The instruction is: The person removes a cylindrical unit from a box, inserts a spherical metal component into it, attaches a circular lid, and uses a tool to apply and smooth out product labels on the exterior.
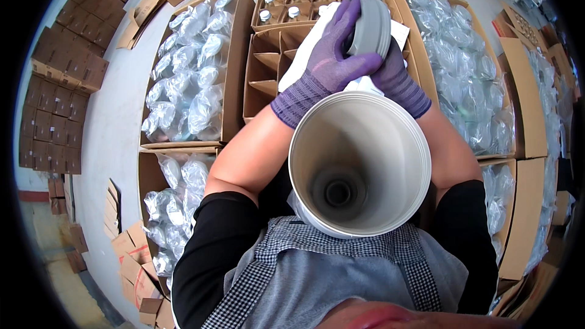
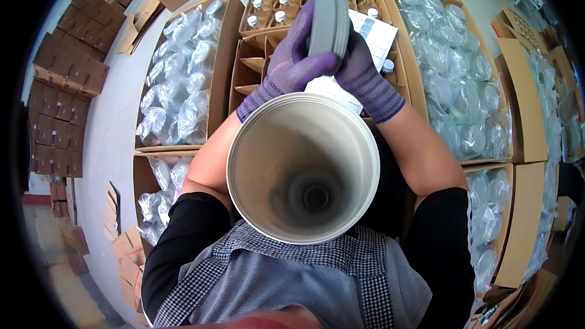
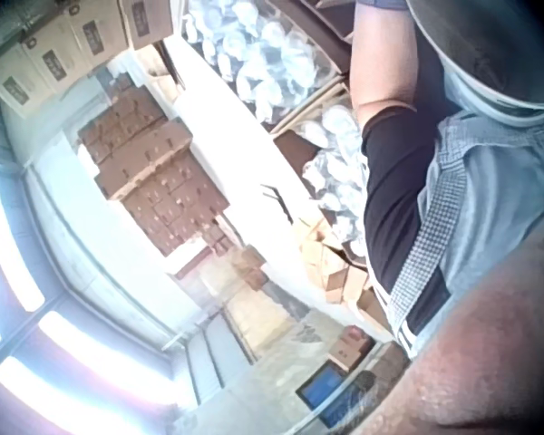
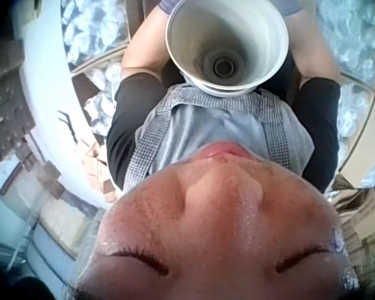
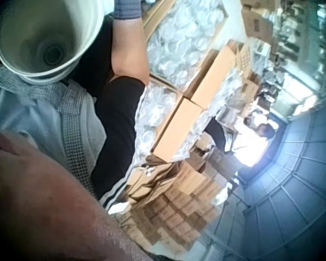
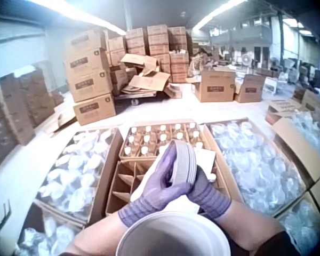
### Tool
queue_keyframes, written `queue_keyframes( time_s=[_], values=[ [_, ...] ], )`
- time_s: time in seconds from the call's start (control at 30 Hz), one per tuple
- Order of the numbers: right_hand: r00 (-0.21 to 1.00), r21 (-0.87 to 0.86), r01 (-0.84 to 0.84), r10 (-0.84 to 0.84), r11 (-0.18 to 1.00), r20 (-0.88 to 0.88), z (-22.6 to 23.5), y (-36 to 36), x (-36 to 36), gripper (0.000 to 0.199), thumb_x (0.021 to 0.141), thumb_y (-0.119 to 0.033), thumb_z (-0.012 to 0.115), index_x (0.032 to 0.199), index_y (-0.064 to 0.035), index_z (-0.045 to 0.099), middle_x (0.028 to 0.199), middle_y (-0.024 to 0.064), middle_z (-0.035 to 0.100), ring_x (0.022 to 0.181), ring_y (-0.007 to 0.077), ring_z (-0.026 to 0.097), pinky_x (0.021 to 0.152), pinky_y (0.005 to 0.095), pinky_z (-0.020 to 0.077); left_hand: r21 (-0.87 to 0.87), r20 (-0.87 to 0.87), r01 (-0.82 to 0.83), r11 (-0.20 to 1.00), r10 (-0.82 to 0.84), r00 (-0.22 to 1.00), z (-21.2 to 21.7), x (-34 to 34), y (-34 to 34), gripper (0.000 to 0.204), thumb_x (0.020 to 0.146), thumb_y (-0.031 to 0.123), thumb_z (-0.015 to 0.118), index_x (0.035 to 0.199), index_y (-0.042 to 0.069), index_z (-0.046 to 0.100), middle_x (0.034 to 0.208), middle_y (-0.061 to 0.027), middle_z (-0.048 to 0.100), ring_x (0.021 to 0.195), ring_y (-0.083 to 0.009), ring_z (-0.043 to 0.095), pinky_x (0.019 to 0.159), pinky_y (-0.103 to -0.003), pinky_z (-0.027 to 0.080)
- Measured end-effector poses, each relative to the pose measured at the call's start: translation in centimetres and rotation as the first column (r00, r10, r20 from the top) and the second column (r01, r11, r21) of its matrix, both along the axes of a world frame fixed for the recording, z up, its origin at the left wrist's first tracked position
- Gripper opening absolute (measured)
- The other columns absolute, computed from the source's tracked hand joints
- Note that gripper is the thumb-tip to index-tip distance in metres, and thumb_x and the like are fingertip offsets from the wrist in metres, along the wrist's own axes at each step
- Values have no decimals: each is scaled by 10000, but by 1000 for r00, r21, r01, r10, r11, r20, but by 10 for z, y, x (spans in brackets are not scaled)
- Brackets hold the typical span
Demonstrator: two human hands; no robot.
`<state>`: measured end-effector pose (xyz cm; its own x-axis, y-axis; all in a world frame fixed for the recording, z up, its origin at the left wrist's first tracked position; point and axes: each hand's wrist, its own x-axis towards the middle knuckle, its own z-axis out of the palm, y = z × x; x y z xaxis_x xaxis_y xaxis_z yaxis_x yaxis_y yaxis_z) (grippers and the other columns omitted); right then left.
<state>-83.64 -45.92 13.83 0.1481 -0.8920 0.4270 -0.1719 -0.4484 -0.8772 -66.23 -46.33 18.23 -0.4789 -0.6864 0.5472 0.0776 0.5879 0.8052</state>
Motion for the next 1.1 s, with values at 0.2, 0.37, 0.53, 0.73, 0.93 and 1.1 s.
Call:
queue_keyframes(
  time_s=[0.2,0.37,0.53,0.73,0.93,1.1],
  values=[
    [920,286,-155,244,946,-306,7,-10,-74,398,1088,-250,466,1461,-110,474,1333,142,603,1152,213,640,959,371,569,-510,393,178,841,44,919,-6,-6,-44,903,660,414,876,1482,225,554,1593,-129,419,1441,-421,357,1221,-551,268],
    [437,367,522,128,770,-890,-80,-55,-148,476,885,-395,750,1168,-27,646,1117,174,715,1092,313,695,956,447,554,-240,686,106,965,91,722,-90,-23,-89,854,707,603,809,1469,316,552,1547,-95,452,1443,-379,347,1191,-526,339],
    [308,145,751,-148,644,-940,-133,-64,-115,486,875,-368,765,1208,-41,627,1215,202,694,1162,355,667,996,445,541,-276,892,234,932,158,422,-151,-20,-79,927,729,643,779,1539,352,434,1615,-90,358,1508,-378,272,1181,-673,220],
    [433,328,798,-101,505,-896,-140,-74,-165,642,791,-348,856,1317,-74,612,1304,178,673,1221,315,650,1049,426,516,-285,907,226,931,185,378,-114,-38,-64,985,795,607,772,1602,279,312,1613,-155,345,1511,-404,269,1220,-627,201],
    [544,144,728,-437,670,-716,19,-46,-164,745,748,-445,888,1335,-74,621,1194,130,720,1105,238,694,997,381,528,376,570,-73,924,-169,804,-75,-18,-70,788,917,494,704,1517,49,454,1441,-187,535,1283,-284,580,1098,-371,476],
    [615,-553,-41,-415,832,-670,189,60,-71,616,816,-186,861,1348,-24,595,1247,114,651,1100,195,669,925,333,551,854,-392,449,264,-240,888,-16,-46,-72,1199,837,823,567,1598,2,138,1366,-316,494,1047,-508,663,903,-573,587]
  ],
)
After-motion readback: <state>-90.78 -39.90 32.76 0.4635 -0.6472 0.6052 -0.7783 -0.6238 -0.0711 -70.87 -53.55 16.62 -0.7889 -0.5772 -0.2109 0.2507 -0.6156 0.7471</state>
